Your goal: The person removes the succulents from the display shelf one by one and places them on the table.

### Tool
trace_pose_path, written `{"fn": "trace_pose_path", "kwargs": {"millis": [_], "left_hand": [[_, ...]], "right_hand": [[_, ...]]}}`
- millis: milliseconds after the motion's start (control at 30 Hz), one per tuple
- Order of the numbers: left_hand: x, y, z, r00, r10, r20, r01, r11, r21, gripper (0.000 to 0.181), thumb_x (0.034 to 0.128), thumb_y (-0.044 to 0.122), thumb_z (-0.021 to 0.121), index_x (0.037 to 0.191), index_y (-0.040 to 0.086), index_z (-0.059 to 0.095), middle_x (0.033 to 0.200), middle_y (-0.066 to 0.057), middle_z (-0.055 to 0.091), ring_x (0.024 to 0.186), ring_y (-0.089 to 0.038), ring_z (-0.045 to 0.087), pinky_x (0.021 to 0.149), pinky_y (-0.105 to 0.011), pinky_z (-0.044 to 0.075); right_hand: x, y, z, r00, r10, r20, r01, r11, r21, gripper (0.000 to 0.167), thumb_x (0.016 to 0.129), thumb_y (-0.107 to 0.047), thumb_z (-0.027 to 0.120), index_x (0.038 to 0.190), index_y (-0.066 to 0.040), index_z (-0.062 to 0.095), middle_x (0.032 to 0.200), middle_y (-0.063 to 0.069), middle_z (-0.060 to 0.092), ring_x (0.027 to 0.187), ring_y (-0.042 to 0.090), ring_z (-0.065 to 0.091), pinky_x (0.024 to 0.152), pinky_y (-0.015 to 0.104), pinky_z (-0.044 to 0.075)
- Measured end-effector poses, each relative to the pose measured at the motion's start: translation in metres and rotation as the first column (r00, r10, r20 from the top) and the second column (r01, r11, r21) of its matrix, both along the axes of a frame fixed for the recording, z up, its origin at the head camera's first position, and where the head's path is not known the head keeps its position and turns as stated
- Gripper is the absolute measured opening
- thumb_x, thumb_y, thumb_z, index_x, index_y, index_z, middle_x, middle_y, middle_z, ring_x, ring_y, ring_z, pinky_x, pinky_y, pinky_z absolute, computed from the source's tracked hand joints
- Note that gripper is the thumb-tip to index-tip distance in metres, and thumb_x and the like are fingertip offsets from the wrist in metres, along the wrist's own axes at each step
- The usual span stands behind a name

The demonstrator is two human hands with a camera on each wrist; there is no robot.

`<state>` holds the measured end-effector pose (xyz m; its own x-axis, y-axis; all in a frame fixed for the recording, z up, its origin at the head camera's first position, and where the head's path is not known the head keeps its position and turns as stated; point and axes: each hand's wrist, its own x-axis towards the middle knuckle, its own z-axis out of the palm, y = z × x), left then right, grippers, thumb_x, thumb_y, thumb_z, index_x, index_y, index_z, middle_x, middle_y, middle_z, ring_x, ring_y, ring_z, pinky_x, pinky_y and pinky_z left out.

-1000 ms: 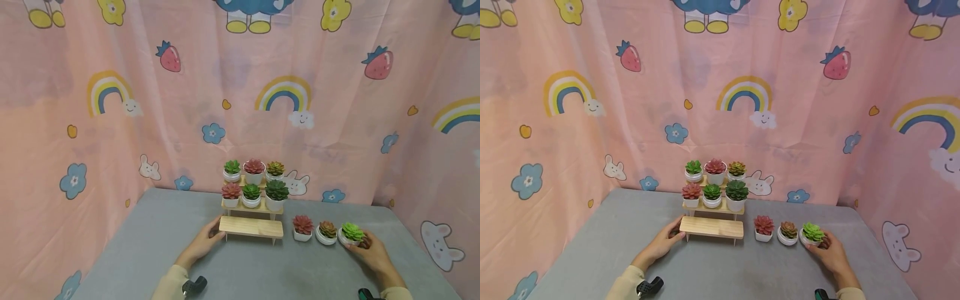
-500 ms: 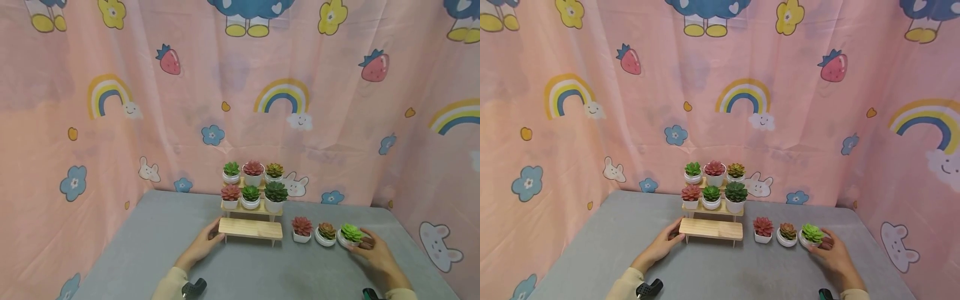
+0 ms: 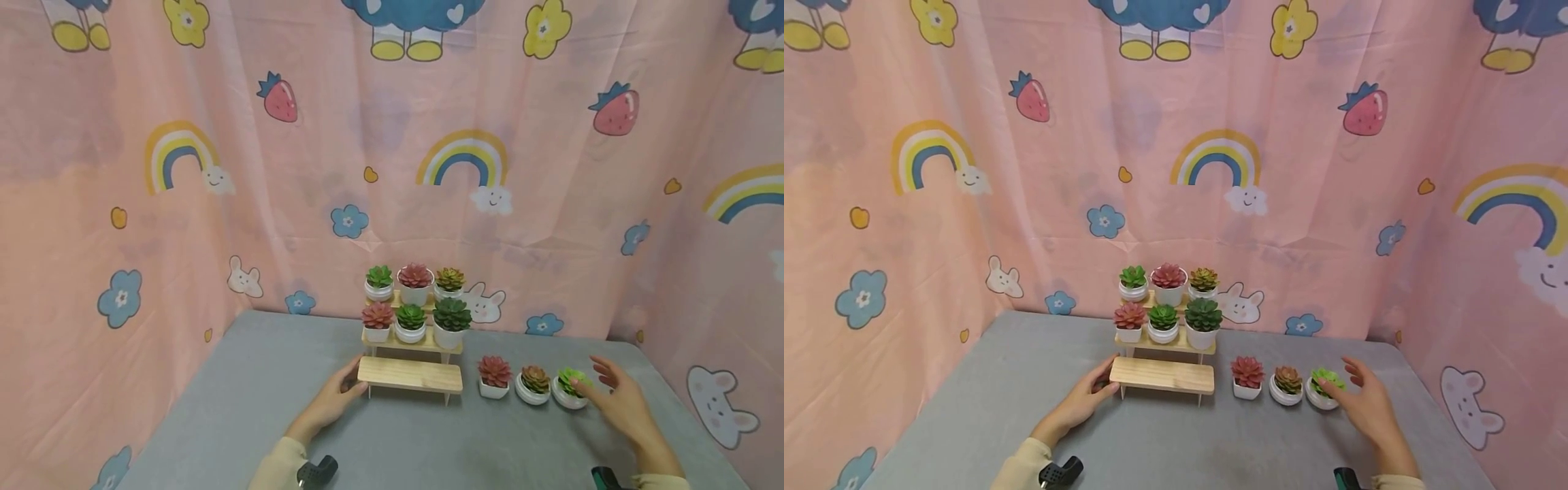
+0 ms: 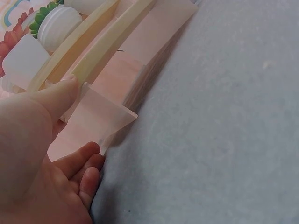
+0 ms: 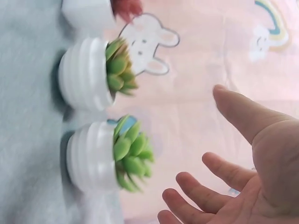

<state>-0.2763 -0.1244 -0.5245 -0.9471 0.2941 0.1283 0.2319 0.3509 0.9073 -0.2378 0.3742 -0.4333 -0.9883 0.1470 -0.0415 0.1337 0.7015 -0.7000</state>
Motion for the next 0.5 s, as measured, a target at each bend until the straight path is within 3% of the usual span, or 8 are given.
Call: {"fn": "trace_pose_path", "kwargs": {"millis": [267,500], "left_hand": [[-0.001,0.001,-0.001,1.0,-0.001,0.003,0.001,1.0,0.011,0.065,0.1029,0.029,0.059,0.159,0.009,0.032,0.147,-0.021,0.054,0.135,-0.038,0.05,0.109,-0.057,0.042],[-0.002,0.0,-0.003,1.0,-0.009,-0.009,0.009,1.0,0.001,0.066,0.103,0.03,0.059,0.159,0.007,0.032,0.146,-0.023,0.054,0.135,-0.039,0.05,0.108,-0.056,0.044]], "right_hand": [[0.007,-0.02,0.005,0.985,0.037,-0.167,-0.039,0.999,-0.012,0.077,0.102,-0.039,0.06,0.153,0.01,0.027,0.15,0.042,0.034,0.135,0.058,0.036,0.106,0.07,0.034],[0.009,-0.036,0.005,0.978,0.091,-0.188,-0.096,0.995,-0.017,0.074,0.102,-0.039,0.059,0.151,0.009,0.031,0.149,0.041,0.037,0.136,0.058,0.036,0.106,0.072,0.031]]}}
